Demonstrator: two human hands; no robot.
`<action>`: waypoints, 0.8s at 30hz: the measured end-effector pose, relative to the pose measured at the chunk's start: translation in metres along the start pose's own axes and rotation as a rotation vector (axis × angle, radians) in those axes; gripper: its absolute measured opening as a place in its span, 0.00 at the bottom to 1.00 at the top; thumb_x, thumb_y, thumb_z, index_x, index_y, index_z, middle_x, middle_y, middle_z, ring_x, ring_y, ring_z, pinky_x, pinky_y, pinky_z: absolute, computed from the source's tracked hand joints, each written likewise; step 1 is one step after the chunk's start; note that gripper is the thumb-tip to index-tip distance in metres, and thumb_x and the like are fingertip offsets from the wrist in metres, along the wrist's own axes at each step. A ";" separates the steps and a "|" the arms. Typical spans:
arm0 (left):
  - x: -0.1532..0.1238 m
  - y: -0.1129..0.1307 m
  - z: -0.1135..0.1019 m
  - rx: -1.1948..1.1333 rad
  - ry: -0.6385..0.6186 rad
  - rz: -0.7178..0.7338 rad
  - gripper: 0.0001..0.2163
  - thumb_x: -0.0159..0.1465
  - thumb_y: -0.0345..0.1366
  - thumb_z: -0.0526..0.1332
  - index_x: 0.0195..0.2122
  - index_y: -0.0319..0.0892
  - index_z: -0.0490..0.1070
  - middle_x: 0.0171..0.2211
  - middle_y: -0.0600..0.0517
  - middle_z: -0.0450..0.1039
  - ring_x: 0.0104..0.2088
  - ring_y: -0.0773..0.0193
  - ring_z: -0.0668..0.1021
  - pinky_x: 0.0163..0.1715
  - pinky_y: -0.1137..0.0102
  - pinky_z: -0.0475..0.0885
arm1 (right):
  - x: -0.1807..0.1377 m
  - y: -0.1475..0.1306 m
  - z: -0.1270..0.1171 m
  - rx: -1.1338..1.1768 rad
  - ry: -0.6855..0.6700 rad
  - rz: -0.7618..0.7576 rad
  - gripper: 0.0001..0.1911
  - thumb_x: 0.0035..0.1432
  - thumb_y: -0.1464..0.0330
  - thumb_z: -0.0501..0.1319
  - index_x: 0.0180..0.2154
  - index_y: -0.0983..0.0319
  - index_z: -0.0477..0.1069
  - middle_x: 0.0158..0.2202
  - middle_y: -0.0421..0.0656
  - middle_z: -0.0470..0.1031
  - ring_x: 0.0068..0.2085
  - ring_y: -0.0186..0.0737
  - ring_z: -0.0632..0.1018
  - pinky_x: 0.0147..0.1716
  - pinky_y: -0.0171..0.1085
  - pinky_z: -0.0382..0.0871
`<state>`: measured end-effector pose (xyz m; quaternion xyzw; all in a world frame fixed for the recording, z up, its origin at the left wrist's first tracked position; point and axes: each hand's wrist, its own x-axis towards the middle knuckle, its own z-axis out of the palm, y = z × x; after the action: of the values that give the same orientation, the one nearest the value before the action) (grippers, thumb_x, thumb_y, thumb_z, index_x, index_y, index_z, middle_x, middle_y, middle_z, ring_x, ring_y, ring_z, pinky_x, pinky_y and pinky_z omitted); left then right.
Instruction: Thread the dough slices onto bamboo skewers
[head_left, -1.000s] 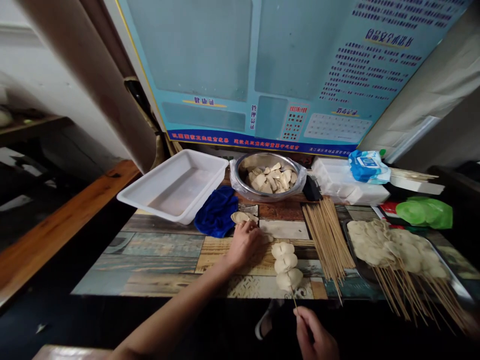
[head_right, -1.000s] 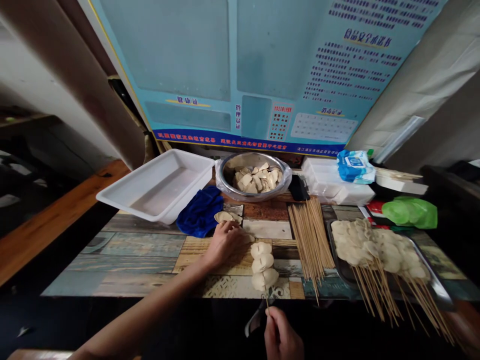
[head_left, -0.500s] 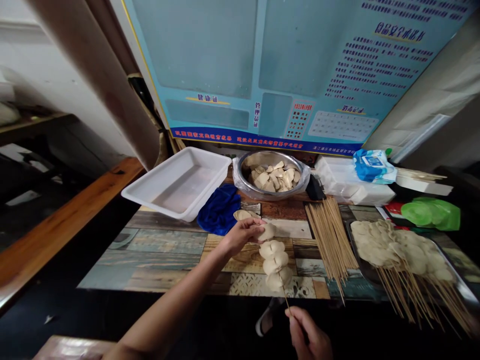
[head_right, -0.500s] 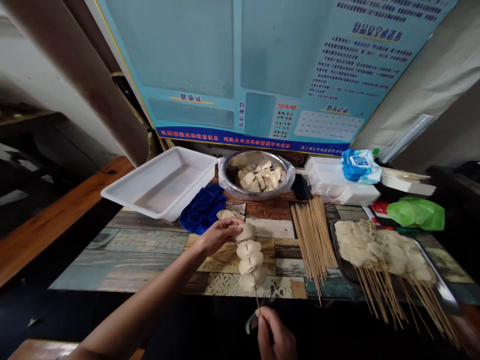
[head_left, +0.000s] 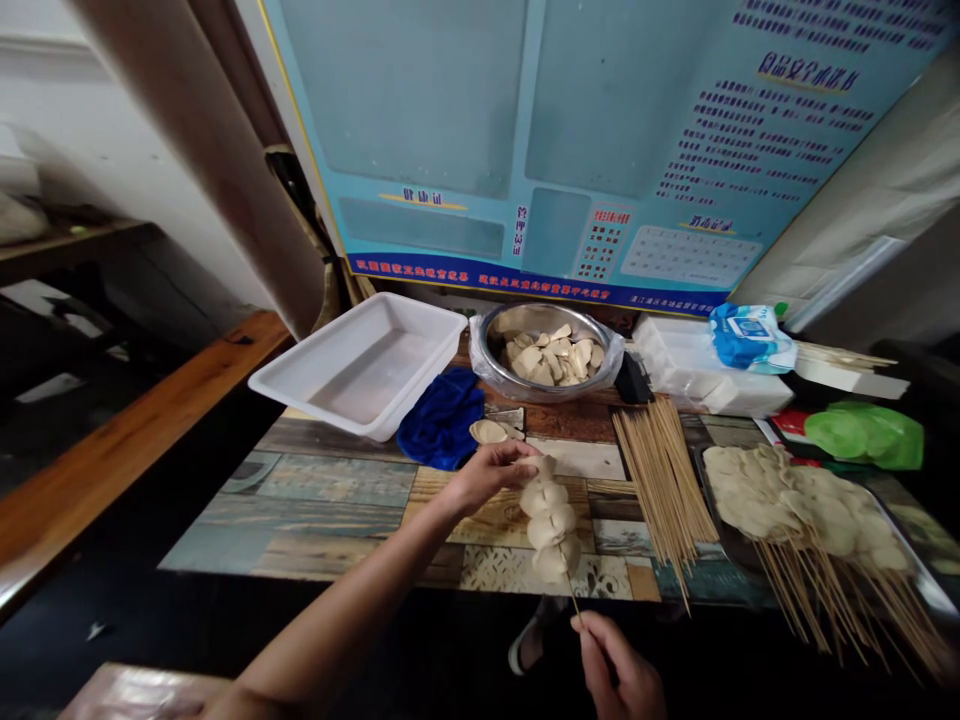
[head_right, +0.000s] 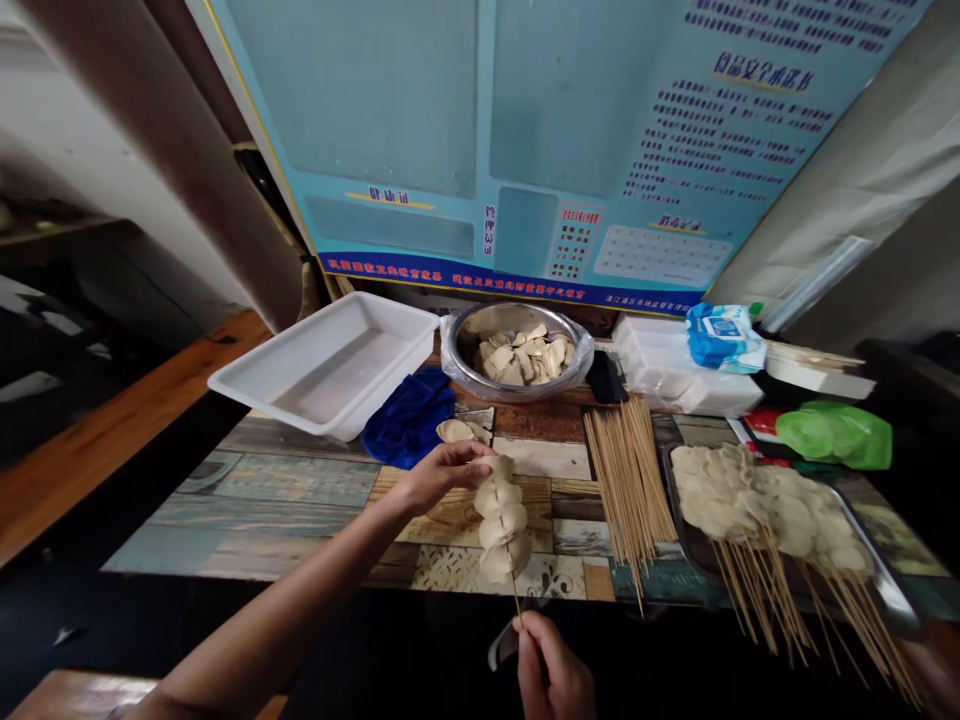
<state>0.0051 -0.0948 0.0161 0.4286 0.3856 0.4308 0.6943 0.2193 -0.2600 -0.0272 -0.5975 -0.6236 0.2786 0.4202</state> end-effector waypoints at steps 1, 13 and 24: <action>0.000 0.000 0.001 -0.021 0.013 -0.018 0.16 0.46 0.39 0.71 0.34 0.36 0.74 0.26 0.53 0.72 0.25 0.70 0.71 0.27 0.74 0.64 | 0.000 0.002 0.000 -0.012 0.009 -0.004 0.20 0.60 0.52 0.53 0.34 0.58 0.77 0.31 0.42 0.82 0.33 0.39 0.82 0.34 0.29 0.76; -0.004 0.001 0.009 -0.195 0.012 -0.091 0.15 0.42 0.36 0.73 0.30 0.36 0.74 0.22 0.54 0.70 0.22 0.73 0.69 0.23 0.76 0.59 | 0.001 0.027 0.013 -0.082 0.059 -0.180 0.16 0.64 0.61 0.52 0.40 0.62 0.75 0.37 0.47 0.81 0.38 0.42 0.81 0.39 0.34 0.76; -0.005 0.002 0.003 0.101 0.038 0.109 0.16 0.49 0.39 0.69 0.36 0.35 0.75 0.23 0.54 0.68 0.24 0.72 0.68 0.25 0.75 0.60 | 0.020 0.002 0.007 -0.301 0.045 -0.431 0.16 0.65 0.68 0.51 0.38 0.69 0.75 0.33 0.53 0.81 0.35 0.41 0.82 0.36 0.29 0.76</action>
<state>0.0059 -0.0995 0.0199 0.4753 0.3961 0.4557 0.6399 0.2157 -0.2393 -0.0283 -0.5126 -0.7614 0.0732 0.3899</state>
